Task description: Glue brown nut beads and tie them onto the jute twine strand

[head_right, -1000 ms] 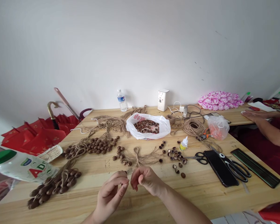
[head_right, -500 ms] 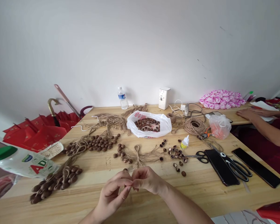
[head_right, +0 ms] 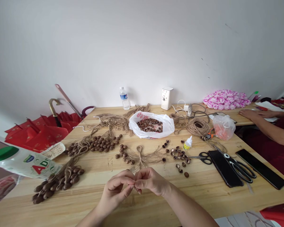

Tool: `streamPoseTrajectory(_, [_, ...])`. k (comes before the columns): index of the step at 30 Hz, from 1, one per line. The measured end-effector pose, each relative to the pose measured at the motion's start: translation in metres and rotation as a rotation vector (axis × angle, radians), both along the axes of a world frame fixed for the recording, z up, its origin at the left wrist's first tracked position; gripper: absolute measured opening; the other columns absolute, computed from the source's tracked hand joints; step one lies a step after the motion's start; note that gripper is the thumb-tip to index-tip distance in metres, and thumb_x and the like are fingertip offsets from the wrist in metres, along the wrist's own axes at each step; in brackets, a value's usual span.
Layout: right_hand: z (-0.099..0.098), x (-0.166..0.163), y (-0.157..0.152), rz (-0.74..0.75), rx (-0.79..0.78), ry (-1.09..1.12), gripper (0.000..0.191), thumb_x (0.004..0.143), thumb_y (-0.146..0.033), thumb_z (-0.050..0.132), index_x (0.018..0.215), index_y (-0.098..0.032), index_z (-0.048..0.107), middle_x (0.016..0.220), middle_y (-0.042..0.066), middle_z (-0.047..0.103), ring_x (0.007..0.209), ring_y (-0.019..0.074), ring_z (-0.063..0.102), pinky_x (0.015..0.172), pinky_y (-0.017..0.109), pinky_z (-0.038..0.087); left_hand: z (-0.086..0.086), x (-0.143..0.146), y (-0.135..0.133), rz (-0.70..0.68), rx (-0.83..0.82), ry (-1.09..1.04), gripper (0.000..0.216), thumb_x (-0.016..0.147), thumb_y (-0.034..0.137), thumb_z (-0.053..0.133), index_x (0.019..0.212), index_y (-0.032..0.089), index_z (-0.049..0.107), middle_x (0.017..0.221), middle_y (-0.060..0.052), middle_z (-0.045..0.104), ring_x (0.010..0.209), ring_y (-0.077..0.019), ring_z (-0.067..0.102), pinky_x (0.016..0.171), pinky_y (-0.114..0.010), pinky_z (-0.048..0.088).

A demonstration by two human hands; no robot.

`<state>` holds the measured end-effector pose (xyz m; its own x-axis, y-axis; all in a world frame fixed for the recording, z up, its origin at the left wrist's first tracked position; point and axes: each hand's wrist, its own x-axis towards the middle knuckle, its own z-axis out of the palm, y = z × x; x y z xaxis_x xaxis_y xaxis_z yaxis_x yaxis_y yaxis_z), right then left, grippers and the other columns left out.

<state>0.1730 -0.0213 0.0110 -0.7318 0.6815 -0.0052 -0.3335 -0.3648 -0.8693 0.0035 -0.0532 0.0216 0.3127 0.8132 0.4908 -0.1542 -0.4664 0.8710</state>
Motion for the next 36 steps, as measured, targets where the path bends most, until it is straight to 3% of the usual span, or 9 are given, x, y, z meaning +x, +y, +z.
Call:
streamPoseTrajectory(7, [0.007, 0.006, 0.002, -0.019, 0.041, -0.103, 0.028, 0.067, -0.032, 0.077, 0.063, -0.011, 0.059, 0.060, -0.002, 0.056, 0.052, 0.0076, 0.051, 0.050, 0.020, 0.037, 0.004, -0.002, 0.000, 0.079, 0.086, 0.145, 0.017, 0.074, 0.005, 0.059, 0.081, 0.020, 0.064, 0.075, -0.005, 0.063, 0.067, -0.0151, 0.060, 0.061, -0.027, 0.047])
streamPoseTrajectory(17, [0.005, 0.004, -0.001, 0.010, 0.039, -0.115, 0.025, 0.069, -0.029, 0.075, 0.066, -0.010, 0.060, 0.059, -0.002, 0.056, 0.052, 0.0070, 0.050, 0.050, 0.019, 0.037, 0.002, 0.002, -0.001, 0.162, 0.201, 0.174, 0.017, 0.071, 0.004, 0.057, 0.077, 0.020, 0.053, 0.068, -0.002, 0.055, 0.062, -0.0136, 0.053, 0.055, -0.025, 0.042])
streamPoseTrajectory(36, [0.006, 0.000, -0.003, -0.025, 0.042, -0.093, 0.025, 0.071, -0.030, 0.074, 0.066, -0.010, 0.060, 0.060, -0.002, 0.055, 0.050, 0.0067, 0.049, 0.050, 0.020, 0.038, -0.009, 0.002, -0.003, 0.099, -0.079, 0.023, 0.008, 0.077, 0.014, 0.056, 0.071, 0.018, 0.053, 0.070, -0.002, 0.050, 0.065, -0.0138, 0.049, 0.059, -0.026, 0.040])
